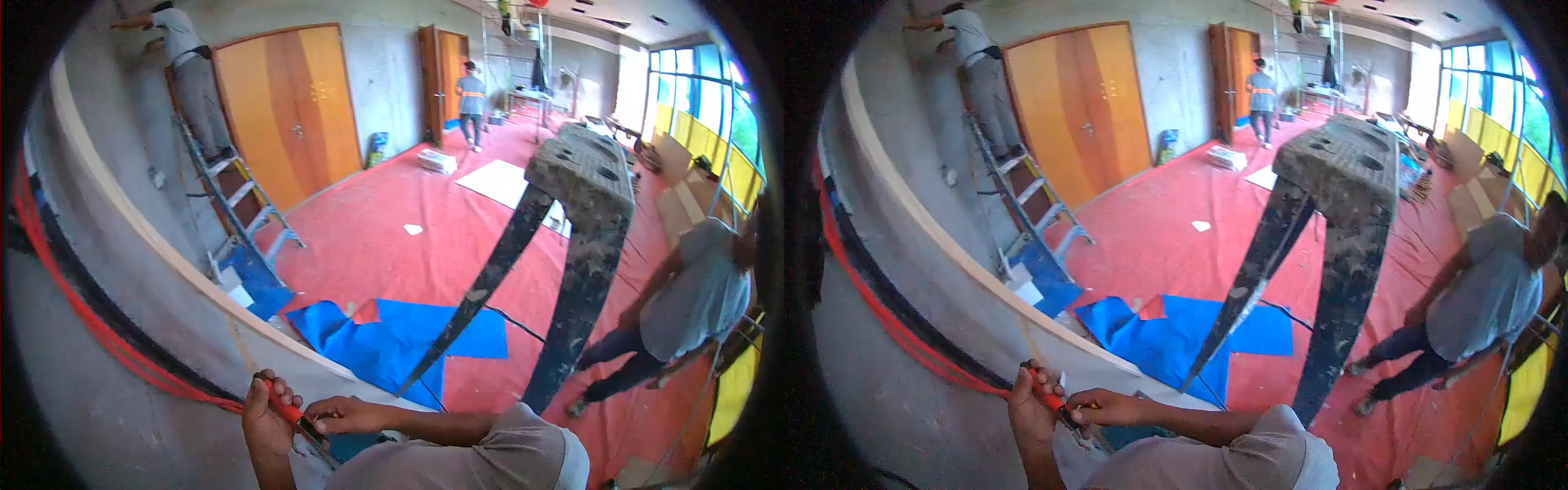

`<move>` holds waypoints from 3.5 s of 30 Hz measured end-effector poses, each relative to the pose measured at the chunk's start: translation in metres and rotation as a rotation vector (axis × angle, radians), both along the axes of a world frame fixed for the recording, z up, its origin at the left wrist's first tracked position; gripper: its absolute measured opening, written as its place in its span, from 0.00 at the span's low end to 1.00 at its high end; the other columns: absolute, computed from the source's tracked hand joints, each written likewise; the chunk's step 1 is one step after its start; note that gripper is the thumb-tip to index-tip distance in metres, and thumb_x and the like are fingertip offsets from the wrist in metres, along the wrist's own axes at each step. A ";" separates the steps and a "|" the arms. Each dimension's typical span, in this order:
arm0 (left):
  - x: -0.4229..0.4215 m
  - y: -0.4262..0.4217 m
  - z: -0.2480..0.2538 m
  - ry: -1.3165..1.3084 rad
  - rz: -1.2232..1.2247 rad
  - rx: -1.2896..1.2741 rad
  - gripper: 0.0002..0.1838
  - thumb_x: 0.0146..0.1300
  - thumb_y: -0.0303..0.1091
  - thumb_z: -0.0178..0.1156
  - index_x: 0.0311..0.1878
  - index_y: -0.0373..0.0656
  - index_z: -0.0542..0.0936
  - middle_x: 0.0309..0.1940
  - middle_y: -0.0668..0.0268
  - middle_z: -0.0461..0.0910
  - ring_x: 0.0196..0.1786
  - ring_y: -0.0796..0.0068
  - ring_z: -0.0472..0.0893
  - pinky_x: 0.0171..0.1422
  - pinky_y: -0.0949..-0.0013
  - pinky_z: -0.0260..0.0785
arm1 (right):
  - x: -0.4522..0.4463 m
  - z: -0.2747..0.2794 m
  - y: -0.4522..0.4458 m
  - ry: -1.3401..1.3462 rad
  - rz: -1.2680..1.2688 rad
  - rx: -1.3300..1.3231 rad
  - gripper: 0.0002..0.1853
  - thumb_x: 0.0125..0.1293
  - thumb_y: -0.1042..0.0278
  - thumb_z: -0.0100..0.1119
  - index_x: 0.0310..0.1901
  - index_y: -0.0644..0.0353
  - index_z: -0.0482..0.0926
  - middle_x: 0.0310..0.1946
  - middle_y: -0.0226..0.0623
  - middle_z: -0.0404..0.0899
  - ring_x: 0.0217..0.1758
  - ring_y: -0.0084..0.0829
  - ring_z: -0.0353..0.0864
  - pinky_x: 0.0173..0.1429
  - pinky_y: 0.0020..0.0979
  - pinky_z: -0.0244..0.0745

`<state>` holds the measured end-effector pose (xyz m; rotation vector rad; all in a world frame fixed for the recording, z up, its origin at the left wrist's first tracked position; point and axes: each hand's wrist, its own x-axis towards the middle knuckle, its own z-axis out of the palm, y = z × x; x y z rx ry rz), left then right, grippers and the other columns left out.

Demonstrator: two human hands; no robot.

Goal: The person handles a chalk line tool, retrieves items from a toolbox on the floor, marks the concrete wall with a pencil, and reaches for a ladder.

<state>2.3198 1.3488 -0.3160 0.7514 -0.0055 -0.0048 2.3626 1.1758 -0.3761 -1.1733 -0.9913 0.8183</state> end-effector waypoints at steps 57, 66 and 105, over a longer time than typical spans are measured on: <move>0.028 -0.104 -0.062 0.149 -0.286 -0.110 0.16 0.76 0.53 0.46 0.46 0.51 0.72 0.25 0.74 0.66 0.23 0.80 0.66 0.30 0.73 0.63 | -0.060 -0.045 -0.118 0.221 -0.435 -0.424 0.33 0.69 0.36 0.53 0.55 0.65 0.77 0.45 0.36 0.79 0.46 0.29 0.77 0.56 0.35 0.70; 0.038 -0.114 -0.073 0.047 -0.393 -0.189 0.16 0.75 0.52 0.49 0.45 0.50 0.73 0.29 0.71 0.71 0.28 0.77 0.70 0.35 0.68 0.65 | -0.065 -0.047 -0.119 0.361 -0.590 -0.307 0.35 0.65 0.28 0.52 0.49 0.59 0.78 0.32 0.26 0.76 0.28 0.17 0.63 0.30 0.23 0.56; 0.024 -0.042 -0.037 0.041 -0.106 -0.163 0.17 0.76 0.53 0.45 0.43 0.49 0.73 0.28 0.71 0.70 0.29 0.76 0.70 0.39 0.64 0.66 | -0.030 -0.022 -0.049 -0.016 -0.378 -0.100 0.28 0.69 0.41 0.57 0.53 0.63 0.77 0.44 0.36 0.79 0.44 0.24 0.74 0.45 0.33 0.71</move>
